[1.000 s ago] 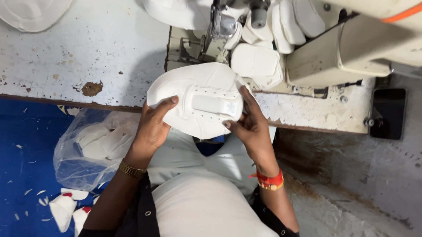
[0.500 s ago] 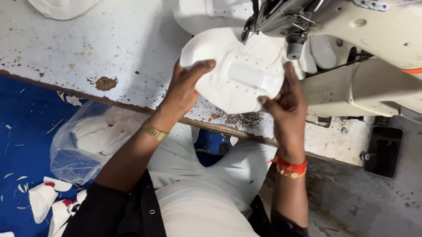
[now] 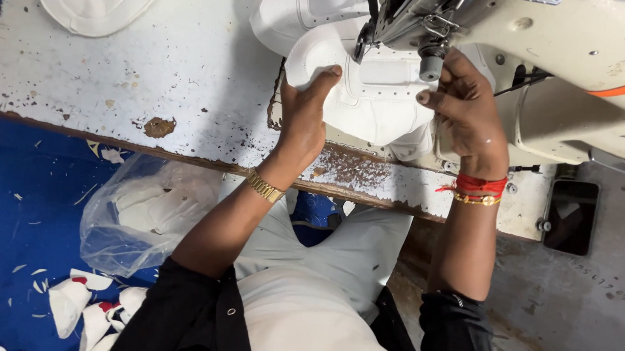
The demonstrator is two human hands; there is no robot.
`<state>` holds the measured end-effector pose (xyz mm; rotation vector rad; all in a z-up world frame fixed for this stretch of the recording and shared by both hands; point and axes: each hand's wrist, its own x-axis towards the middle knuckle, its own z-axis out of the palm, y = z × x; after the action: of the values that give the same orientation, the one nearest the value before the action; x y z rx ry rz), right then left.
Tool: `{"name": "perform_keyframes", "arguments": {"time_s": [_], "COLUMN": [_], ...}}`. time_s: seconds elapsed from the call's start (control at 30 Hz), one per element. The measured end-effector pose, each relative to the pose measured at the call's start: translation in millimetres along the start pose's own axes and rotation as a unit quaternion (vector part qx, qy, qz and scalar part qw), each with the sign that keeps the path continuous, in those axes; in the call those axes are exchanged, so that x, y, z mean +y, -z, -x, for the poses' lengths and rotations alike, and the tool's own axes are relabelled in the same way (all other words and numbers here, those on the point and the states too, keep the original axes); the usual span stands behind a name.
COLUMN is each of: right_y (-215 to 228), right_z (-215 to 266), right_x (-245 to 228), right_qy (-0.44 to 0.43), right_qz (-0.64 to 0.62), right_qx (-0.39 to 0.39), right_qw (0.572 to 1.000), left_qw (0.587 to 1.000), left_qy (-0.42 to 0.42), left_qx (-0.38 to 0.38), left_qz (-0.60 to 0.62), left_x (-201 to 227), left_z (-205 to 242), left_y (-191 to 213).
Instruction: The person uses a sewing machine to stitch white shoe uppers. They repeatedly pick up a shoe upper, position it under the needle, sew a seam, and then remove it to place it on a stack. The person handles the shoe uppers by hand throughout the process.
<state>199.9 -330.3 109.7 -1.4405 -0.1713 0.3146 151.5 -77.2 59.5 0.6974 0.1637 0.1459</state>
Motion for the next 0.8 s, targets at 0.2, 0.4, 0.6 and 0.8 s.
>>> {"name": "perform_keyframes", "arguments": {"time_s": [0.2, 0.4, 0.6, 0.8], "right_y": [-15, 19, -56, -9], "right_z": [-3, -5, 36, 113], "right_x": [-17, 5, -37, -17], "right_qy": [0.006, 0.02, 0.045, 0.294], "right_qz": [-0.023, 0.019, 0.172, 0.618], "right_qx": [0.001, -0.04, 0.08, 0.435], "right_qw": [1.0, 0.999, 0.981, 0.584], "left_qw": [1.0, 0.998, 0.997, 0.995], "left_qy": [-0.002, -0.056, -0.058, -0.053], "left_qx": [0.02, 0.006, 0.053, 0.087], "left_qz": [-0.023, -0.003, 0.018, 0.001], "left_x": [-5, -29, -20, -27], "left_z": [-8, -2, 10, 13], "left_y": [0, 12, -5, -9]}}
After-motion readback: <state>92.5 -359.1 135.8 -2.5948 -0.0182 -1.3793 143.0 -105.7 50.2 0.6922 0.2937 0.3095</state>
